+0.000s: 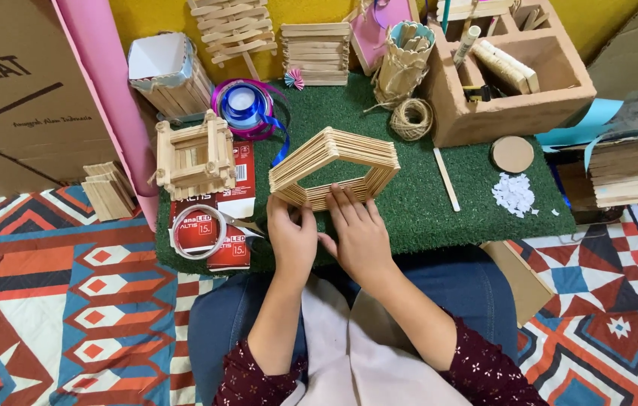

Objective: Reinforcing a pentagonal popsicle stick frame by gluing additional sticks to the edges.

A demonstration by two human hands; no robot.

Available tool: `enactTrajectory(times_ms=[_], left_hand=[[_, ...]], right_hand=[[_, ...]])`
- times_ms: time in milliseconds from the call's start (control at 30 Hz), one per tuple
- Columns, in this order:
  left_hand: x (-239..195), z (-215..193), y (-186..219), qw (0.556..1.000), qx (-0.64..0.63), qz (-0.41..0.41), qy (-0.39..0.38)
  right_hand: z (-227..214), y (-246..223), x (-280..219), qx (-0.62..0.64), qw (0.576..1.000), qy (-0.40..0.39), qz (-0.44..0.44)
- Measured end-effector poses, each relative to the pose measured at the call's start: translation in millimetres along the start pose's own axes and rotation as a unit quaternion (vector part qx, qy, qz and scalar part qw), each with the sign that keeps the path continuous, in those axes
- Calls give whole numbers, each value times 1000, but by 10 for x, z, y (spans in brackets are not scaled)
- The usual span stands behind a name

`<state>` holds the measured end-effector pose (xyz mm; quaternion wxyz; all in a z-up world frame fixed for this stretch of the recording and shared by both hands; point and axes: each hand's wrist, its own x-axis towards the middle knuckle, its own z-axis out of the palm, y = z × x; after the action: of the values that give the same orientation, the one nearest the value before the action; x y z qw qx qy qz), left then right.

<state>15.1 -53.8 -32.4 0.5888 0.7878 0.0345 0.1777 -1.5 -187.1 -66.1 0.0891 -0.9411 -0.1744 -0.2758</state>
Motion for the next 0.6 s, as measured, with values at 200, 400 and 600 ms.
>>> enactTrajectory(times_ms=[200,400,600], left_hand=[[7,-9,49,1000,-4,11,-1],[25,29,-126,1000,-25,7,0],[31,26,-172,1000,-31,-3,-5]], right_hand=[[107,-9,-7,-13,1000,-3,16],[97,-15,62,3,1000,-5,29],[68,86,73,82,996,-12,15]])
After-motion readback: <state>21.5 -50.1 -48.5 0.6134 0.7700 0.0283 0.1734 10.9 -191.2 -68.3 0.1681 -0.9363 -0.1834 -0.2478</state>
